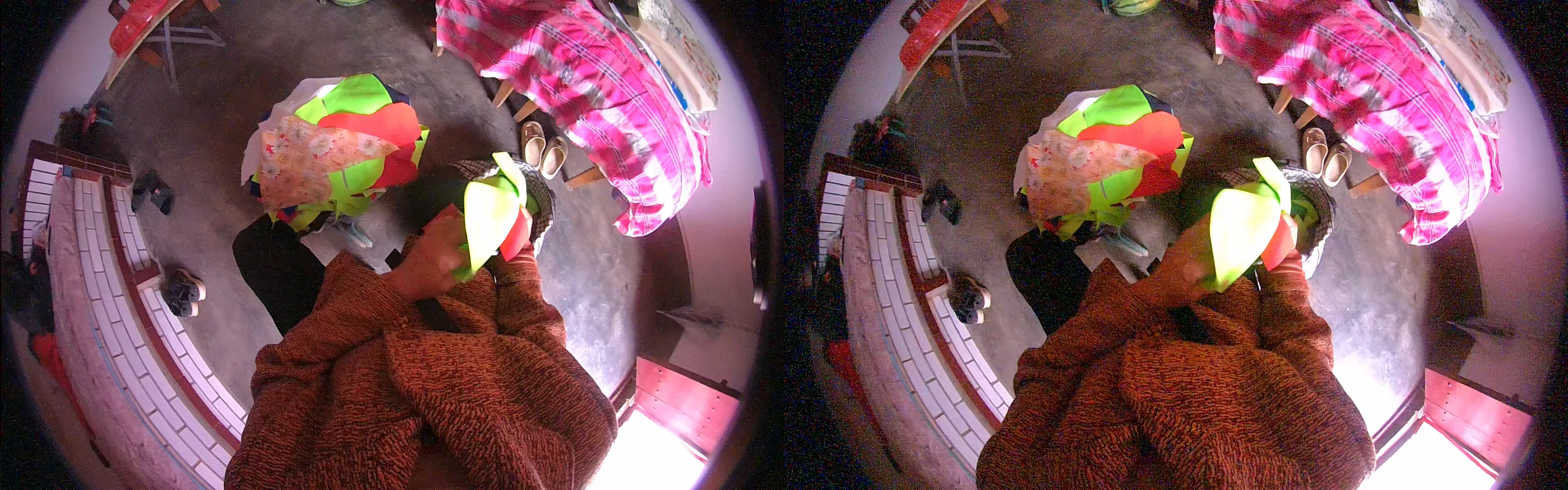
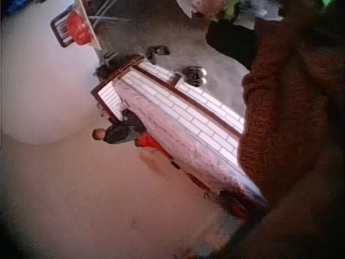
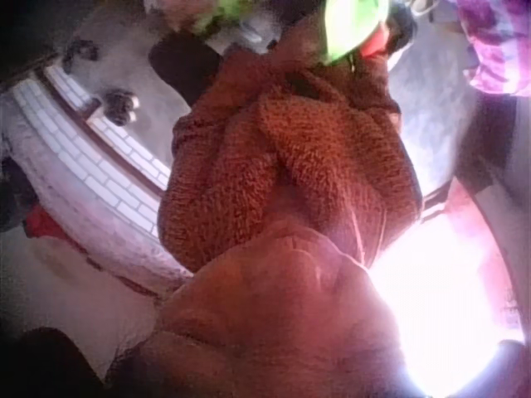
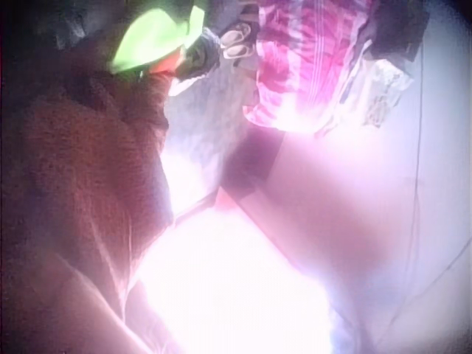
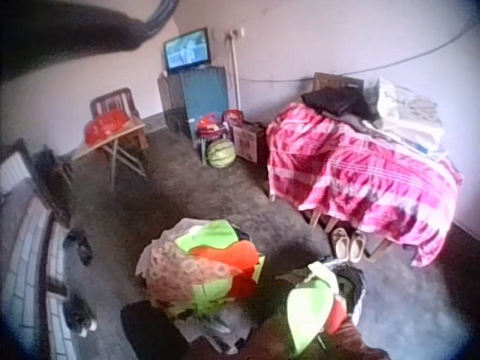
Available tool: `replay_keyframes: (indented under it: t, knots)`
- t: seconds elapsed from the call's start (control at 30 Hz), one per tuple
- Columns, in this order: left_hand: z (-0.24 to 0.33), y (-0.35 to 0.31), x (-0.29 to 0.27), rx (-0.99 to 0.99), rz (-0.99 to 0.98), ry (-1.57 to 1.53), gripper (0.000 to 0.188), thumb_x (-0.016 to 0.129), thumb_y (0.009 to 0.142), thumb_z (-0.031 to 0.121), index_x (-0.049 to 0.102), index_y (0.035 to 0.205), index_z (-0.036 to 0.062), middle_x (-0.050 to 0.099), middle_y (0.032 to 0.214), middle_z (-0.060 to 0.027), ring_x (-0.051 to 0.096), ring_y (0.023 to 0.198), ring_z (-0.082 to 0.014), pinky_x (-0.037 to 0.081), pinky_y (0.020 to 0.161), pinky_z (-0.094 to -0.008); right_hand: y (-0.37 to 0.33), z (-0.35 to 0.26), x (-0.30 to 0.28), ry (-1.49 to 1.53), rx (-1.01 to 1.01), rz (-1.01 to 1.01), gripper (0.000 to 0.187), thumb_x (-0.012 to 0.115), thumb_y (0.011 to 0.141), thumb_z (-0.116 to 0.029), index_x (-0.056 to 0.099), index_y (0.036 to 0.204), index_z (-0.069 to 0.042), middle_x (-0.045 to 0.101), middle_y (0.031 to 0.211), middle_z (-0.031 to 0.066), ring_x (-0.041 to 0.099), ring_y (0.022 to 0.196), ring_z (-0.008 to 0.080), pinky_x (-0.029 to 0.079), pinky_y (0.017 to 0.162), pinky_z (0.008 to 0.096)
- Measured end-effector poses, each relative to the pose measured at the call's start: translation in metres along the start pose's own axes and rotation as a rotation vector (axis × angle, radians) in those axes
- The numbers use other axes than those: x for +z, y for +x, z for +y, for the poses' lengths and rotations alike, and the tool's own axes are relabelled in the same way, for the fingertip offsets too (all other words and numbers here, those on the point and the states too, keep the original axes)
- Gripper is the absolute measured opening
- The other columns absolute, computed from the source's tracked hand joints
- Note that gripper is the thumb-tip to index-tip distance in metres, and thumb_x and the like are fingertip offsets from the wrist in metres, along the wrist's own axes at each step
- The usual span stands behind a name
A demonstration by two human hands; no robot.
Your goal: The person sits on the floor and assembles a colorful paper decoration by hand. They fold and attach various colored paper pieces, including green, red, and blue, to a central structure, occasionally picking up additional pieces from a basket.
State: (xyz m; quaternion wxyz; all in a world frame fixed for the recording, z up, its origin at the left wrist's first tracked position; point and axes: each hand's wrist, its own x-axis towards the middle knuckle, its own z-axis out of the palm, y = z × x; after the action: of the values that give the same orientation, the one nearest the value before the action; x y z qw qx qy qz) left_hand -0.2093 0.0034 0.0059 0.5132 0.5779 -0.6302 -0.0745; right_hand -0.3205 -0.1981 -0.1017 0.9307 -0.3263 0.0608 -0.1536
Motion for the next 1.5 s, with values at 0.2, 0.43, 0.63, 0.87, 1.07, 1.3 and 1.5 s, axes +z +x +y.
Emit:
replay_keyframes:
  t: [0.2,0.43,0.63,0.87,1.07,1.3,1.5]
  knots:
    - [-0.009,-0.016,0.037,0.208,-0.501,0.197,0.022,0.062,0.065,0.022,0.06,0.085,0.0152,0.048,0.126,-0.0119,0.037,0.125,-0.0333,0.025,0.104,-0.0556,-0.025,0.013,-0.057,0.071,-0.082,0.104,0.036,0.048,0.088,-0.018,0.052,0.119,-0.001,0.061,0.109,0.0115,0.058,0.101,0.0238,0.044,0.091,0.0356]
    - [-0.006,-0.023,0.034,0.211,-0.53,0.203,0.015,0.06,0.069,0.021,0.059,0.083,0.0165,0.048,0.126,-0.0081,0.037,0.126,-0.0311,0.025,0.104,-0.056,-0.025,0.008,-0.027,-0.103,-0.109,0.209,0.035,0.05,0.087,-0.017,0.053,0.119,-0.001,0.062,0.108,0.0105,0.058,0.1,0.0224,0.045,0.09,0.0349]
    - [0.004,-0.021,0.028,0.237,-0.487,0.201,0.01,0.058,0.072,0.022,0.059,0.08,0.0157,0.05,0.121,-0.0053,0.042,0.119,-0.027,0.03,0.098,-0.0525,-0.031,0.006,-0.02,-0.189,-0.122,0.254,0.035,0.052,0.087,-0.016,0.053,0.118,-0.001,0.062,0.107,0.0097,0.058,0.099,0.0213,0.045,0.089,0.0344]
    - [0.019,-0.017,0.005,0.09,-0.565,0.07,0.018,0.06,0.073,0.02,0.059,0.088,0.0112,0.055,0.109,-0.0054,0.05,0.104,-0.0234,0.038,0.089,-0.0404,-0.03,0.004,-0.016,-0.263,-0.134,0.297,0.035,0.054,0.086,-0.015,0.053,0.118,-0.001,0.062,0.107,0.0087,0.058,0.099,0.0199,0.045,0.089,0.0337]
    - [0.038,-0.005,-0.011,-0.084,-0.424,-0.47,0.039,0.065,0.077,0.015,0.056,0.113,0.0022,0.059,0.107,-0.0099,0.053,0.101,-0.0233,0.038,0.092,-0.0367,-0.024,-0.002,-0.019,-0.387,-0.124,0.328,0.035,0.055,0.085,-0.015,0.054,0.118,-0.001,0.062,0.106,0.0079,0.058,0.098,0.0187,0.045,0.088,0.0331]
    - [0.056,0.008,-0.067,-0.818,-0.253,-1.109,0.048,0.063,0.075,0.016,0.052,0.119,0.0016,0.061,0.107,-0.006,0.054,0.103,-0.0166,0.041,0.092,-0.032,-0.019,0.001,-0.048,-0.753,0.037,0.144,0.038,0.059,0.089,-0.022,0.052,0.119,0.0,0.06,0.11,0.0067,0.054,0.101,0.0164,0.042,0.088,0.0299]
    - [-0.01,0.018,-0.102,-0.795,0.179,-0.792,0.028,0.059,0.085,0.018,0.057,0.108,0.0018,0.062,0.097,-0.006,0.059,0.088,-0.0136,0.048,0.076,-0.03,-0.02,-0.001,-0.03,-0.498,0.116,0.146,0.036,0.062,0.084,-0.003,0.051,0.119,-0.002,0.058,0.11,0.0053,0.054,0.098,0.0157,0.045,0.085,0.0291]
